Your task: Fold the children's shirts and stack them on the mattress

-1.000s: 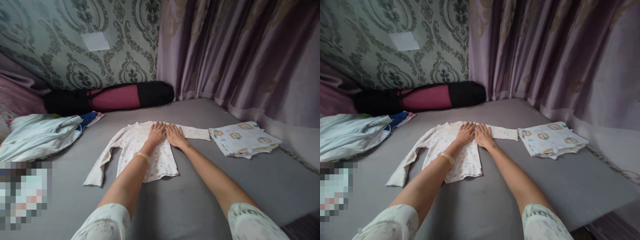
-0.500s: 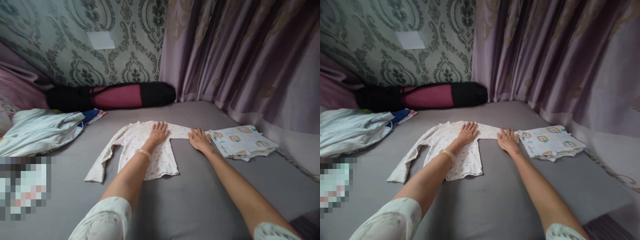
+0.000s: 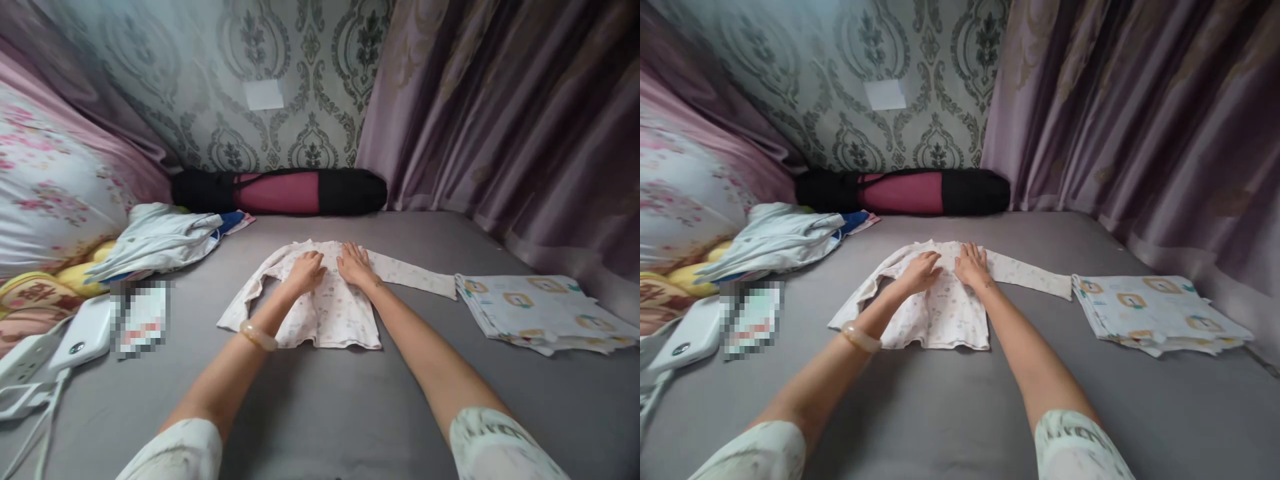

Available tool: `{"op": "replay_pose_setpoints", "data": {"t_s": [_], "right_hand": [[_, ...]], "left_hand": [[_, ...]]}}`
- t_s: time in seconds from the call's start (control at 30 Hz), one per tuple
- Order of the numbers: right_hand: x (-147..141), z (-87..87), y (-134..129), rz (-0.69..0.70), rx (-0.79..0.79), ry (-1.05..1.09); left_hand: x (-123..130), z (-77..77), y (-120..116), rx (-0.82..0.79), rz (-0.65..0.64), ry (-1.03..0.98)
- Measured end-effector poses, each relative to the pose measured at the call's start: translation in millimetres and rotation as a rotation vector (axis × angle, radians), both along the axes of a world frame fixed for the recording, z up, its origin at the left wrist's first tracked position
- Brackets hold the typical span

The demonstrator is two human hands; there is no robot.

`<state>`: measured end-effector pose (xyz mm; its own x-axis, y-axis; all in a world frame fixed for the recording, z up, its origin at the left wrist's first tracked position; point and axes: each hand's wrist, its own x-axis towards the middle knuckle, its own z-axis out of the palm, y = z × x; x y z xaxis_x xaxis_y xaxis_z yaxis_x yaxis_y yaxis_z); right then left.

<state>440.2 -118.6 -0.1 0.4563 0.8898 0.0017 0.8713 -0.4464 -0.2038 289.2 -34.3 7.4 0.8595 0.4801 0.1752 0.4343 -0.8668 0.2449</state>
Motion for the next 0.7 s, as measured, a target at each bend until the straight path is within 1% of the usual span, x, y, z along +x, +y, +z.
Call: {"op": "replay_pose_setpoints", "data": {"t_s": [0.07,0.2,0.27,0.33,0.37,0.4,0.47,0.57,0.7], "right_hand": [[-6,-5.8,12,-0.01,-0.019,0.019],[-2,-18.2,19,-0.017,-0.047,0.006],[0,-20.0,20,-0.017,-0.052,-0.004],[-2,-18.2,21,-0.026,-0.021,-0.029],[-6,-16.5,23,-0.019,0.017,-0.05],[-11,-14.7,26,0.001,0.069,-0.069],[-26,-11.8,33,0.071,0.174,-0.068],[-53,-10.5,52,0.167,0.261,0.022],[-83,-14.1,80,0.269,0.311,0.159]], "left_hand": [[-39,5.2,11,0.007,0.085,-0.028],[-124,11.2,33,-0.058,0.377,-0.015],[-163,10.3,40,-0.143,0.528,0.011],[-194,7.9,41,-0.265,0.626,0.027],[-204,6.5,40,-0.317,0.656,0.025],[-212,5.3,37,-0.358,0.673,0.017],[-219,3.6,30,-0.408,0.678,-0.014],[-215,2.0,18,-0.46,0.652,-0.053],[-205,0.8,15,-0.538,0.692,-0.073]]}}
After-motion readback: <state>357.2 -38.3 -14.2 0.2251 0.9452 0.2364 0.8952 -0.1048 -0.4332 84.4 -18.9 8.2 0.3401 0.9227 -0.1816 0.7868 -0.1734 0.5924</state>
